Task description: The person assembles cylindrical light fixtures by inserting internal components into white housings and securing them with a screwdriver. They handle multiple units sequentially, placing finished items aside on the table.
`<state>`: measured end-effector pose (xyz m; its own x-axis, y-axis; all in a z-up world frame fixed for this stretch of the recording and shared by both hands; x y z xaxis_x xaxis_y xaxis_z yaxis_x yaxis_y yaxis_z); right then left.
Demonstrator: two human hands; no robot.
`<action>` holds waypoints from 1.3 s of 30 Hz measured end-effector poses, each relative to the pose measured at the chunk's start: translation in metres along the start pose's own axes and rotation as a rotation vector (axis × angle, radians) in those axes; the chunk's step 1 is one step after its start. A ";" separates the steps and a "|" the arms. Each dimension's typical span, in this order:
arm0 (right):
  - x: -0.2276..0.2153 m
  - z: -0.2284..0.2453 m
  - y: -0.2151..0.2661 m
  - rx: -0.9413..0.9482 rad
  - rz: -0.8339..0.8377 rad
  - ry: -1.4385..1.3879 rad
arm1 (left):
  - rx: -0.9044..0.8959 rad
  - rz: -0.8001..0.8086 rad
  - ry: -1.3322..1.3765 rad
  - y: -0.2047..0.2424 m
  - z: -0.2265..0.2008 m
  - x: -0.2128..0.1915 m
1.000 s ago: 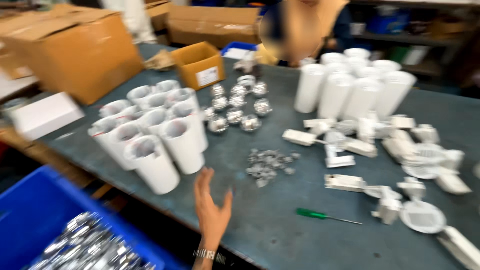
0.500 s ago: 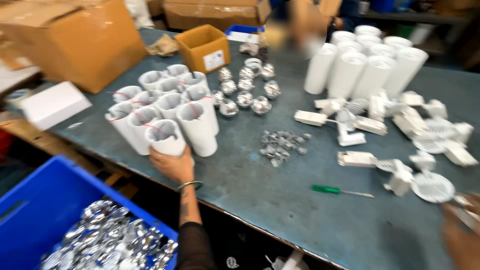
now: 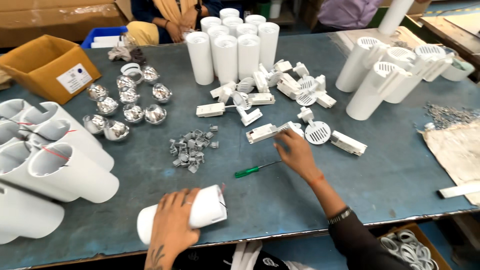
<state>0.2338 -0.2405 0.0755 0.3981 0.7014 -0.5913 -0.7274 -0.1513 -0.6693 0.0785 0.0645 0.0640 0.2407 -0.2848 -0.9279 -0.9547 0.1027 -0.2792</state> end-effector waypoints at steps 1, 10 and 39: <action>0.012 -0.009 -0.008 -0.016 0.053 0.050 | 0.034 0.057 0.019 -0.005 -0.008 0.007; 0.111 -0.066 -0.044 -0.174 0.369 0.320 | -0.164 0.349 -0.169 -0.021 -0.016 0.035; -0.013 0.062 0.085 -0.373 0.720 0.244 | -0.167 0.039 0.091 -0.013 -0.020 0.033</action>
Point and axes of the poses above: each hand's wrist, its own y-axis away from the middle knuckle, its own x-axis out of the palm, z = x × y, the point moved 8 cm from there along -y, towards the middle knuckle, and after that the axes turned 8 degrees about -z, right-handed, at the moved point
